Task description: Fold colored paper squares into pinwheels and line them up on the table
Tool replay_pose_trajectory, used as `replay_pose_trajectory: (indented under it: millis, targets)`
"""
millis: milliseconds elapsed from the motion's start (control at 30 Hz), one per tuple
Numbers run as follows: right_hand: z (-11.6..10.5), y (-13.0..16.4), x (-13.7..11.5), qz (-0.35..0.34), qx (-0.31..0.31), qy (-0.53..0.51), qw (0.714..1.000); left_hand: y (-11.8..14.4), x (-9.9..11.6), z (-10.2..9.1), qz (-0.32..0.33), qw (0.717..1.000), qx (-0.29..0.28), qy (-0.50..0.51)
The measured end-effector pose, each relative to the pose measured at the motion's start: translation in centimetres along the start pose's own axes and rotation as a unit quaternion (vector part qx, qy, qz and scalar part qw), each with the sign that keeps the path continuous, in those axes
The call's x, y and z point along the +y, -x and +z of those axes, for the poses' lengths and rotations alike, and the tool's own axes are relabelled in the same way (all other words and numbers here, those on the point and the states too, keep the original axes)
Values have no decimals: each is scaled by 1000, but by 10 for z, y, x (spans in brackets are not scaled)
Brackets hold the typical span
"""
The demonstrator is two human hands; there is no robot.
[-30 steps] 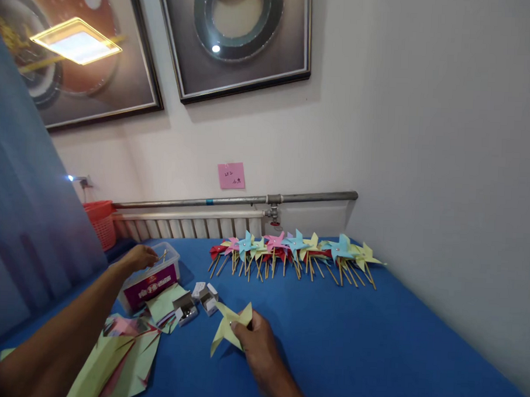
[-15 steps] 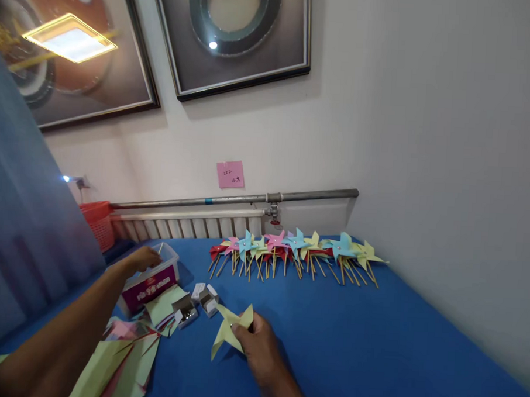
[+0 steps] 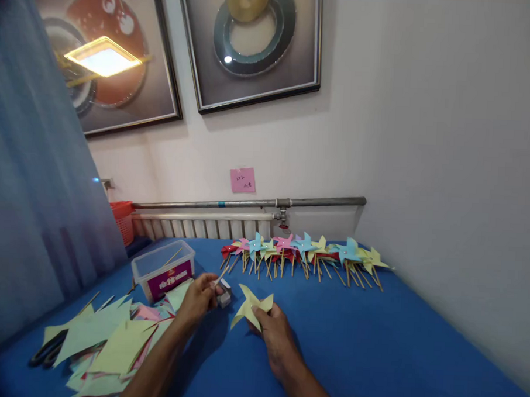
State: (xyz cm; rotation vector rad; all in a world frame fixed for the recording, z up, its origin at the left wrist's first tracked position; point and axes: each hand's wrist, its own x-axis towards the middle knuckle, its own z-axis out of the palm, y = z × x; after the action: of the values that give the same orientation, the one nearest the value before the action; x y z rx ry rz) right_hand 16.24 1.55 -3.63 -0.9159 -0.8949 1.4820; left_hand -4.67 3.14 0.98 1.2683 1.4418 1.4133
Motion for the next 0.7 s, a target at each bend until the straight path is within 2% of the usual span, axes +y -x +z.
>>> replay_pose_trajectory:
  millis: [67, 133, 267, 333, 433, 567, 700]
  targets:
    - [0, 2, -2, 0, 16, -22, 1000, 12, -15, 16, 27, 999, -14, -45]
    - [0, 2, -3, 0, 27, -35, 999, 19, -20, 21, 60, 994, -30, -91]
    - [-1, 0, -2, -4, 28, -31, 999, 24, -15, 21, 81, 983, -66, -154]
    - [-1, 0, -2, -1, 23, -29, 999, 27, -12, 23, 86, 975, -63, -193]
    - [-2, -1, -2, 3, 16, -39, 999, 31, -11, 28, 58, 963, -55, -256]
    - [-2, -2, -1, 4, 9, -44, 999, 35, -12, 39, 16, 967, -101, -232]
    - [-2, -2, 0, -2, 12, -37, 999, 39, -12, 46, -1, 975, -120, -186]
